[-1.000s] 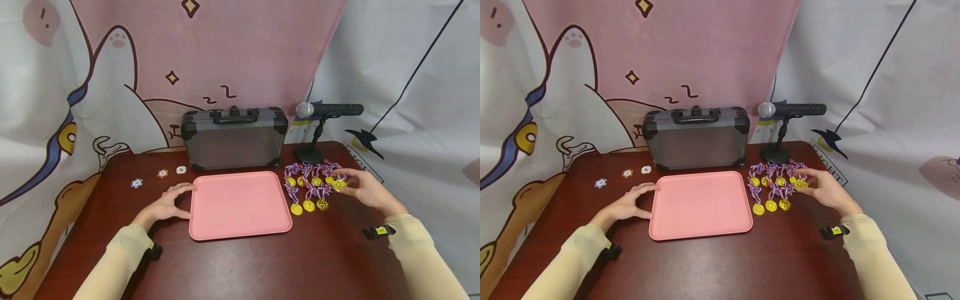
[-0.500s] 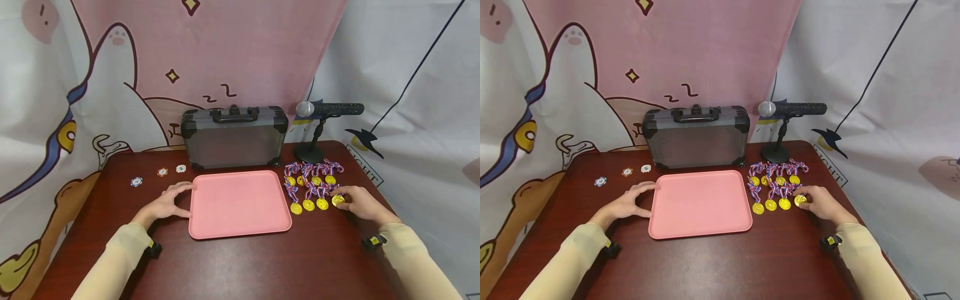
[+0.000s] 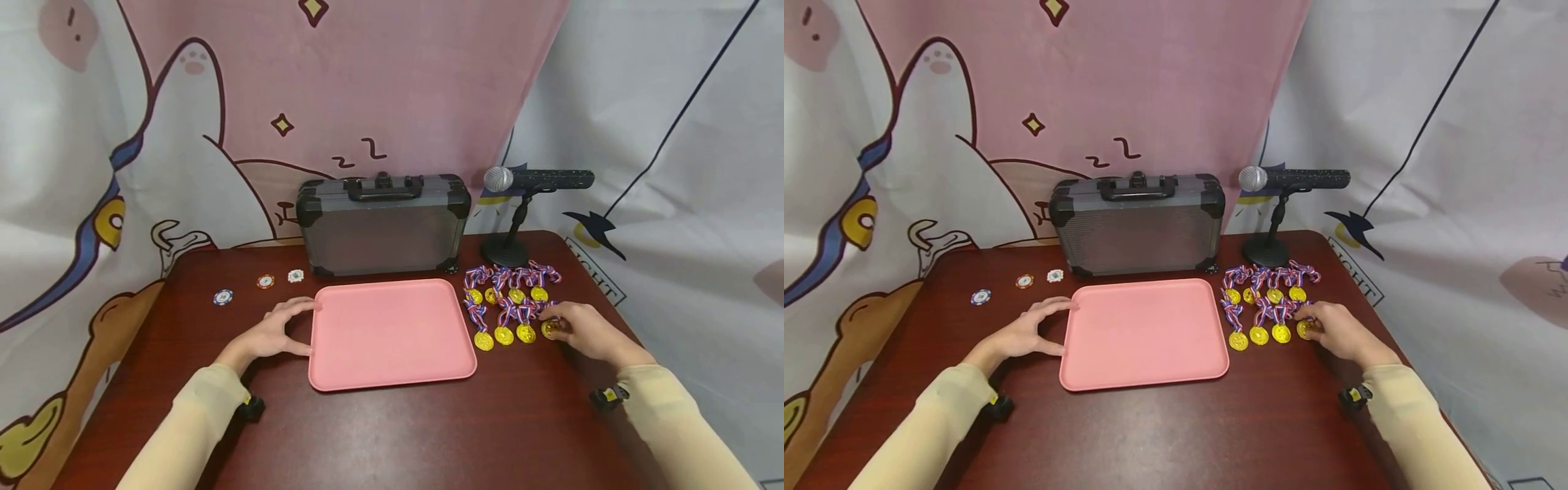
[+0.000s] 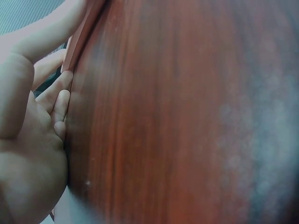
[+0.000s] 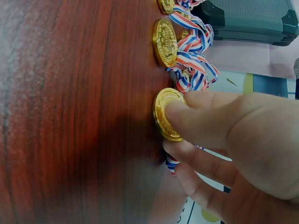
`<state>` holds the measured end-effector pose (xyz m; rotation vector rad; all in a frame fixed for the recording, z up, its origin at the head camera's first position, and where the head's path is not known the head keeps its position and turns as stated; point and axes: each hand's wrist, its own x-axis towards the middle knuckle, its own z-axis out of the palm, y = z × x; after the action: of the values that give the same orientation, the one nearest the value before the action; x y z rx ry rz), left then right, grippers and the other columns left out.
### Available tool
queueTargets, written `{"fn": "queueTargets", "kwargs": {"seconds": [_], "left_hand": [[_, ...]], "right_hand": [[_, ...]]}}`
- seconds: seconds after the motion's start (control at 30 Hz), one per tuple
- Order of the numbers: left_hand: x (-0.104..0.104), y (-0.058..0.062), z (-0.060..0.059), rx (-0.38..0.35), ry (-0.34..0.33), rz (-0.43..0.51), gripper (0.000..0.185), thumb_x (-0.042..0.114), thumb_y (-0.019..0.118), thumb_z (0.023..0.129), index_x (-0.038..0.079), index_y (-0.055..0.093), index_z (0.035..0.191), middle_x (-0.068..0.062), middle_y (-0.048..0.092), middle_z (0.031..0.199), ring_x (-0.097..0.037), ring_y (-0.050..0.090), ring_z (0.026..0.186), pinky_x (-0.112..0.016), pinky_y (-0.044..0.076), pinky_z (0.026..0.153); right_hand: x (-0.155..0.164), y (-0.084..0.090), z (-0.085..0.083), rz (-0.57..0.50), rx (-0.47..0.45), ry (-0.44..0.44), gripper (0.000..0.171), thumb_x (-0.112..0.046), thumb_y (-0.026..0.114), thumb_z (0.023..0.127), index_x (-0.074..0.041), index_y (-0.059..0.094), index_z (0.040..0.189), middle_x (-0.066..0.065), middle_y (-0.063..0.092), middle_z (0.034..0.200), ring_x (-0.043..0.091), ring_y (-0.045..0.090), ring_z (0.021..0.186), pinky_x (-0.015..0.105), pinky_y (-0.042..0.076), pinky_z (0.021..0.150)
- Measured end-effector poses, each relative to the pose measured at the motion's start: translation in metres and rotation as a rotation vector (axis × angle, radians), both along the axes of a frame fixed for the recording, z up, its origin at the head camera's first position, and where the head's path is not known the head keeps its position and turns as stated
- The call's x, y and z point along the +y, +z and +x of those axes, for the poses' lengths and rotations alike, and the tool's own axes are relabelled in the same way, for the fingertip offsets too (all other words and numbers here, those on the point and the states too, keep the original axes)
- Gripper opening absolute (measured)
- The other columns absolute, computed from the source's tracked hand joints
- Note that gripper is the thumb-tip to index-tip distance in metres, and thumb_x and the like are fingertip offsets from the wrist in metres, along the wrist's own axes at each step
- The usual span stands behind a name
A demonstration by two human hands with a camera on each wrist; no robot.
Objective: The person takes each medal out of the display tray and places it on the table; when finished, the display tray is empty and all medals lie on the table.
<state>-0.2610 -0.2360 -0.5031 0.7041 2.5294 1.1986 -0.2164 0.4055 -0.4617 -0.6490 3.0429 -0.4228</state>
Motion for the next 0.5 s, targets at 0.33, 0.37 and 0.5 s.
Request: {"fn": "queueTargets", "kwargs": {"seconds": [0.33,0.37,0.5], "left_hand": [[0.001,0.0,-0.002,0.006,0.0,-0.004,0.093,0.039,0.095,0.075,0.022,0.052,0.155,-0.009,0.038,0.164,-0.043,0.022,0.15,-0.075,0.01,0.113],[0.001,0.0,-0.002,0.009,-0.003,-0.003,0.092,0.039,0.095,0.075,0.021,0.052,0.155,-0.009,0.038,0.164,-0.043,0.022,0.15,-0.075,0.01,0.113],[0.001,0.0,-0.002,0.017,-0.008,0.007,0.092,0.038,0.096,0.075,0.021,0.052,0.154,-0.009,0.039,0.163,-0.043,0.023,0.15,-0.075,0.011,0.112]], "right_hand": [[-0.003,0.001,0.001,0.018,-0.002,-0.018,0.034,0.007,0.085,0.082,-0.001,0.076,0.114,0.013,0.075,0.108,0.019,0.065,0.081,0.039,0.059,0.071],[-0.003,0.003,0.003,0.023,-0.001,-0.021,0.034,0.007,0.085,0.082,-0.001,0.076,0.114,0.014,0.075,0.108,0.019,0.065,0.081,0.039,0.059,0.07],[-0.006,0.015,0.008,0.039,0.03,-0.036,0.036,0.004,0.085,0.082,-0.002,0.076,0.116,0.015,0.075,0.11,0.027,0.07,0.088,0.046,0.061,0.074]]}}
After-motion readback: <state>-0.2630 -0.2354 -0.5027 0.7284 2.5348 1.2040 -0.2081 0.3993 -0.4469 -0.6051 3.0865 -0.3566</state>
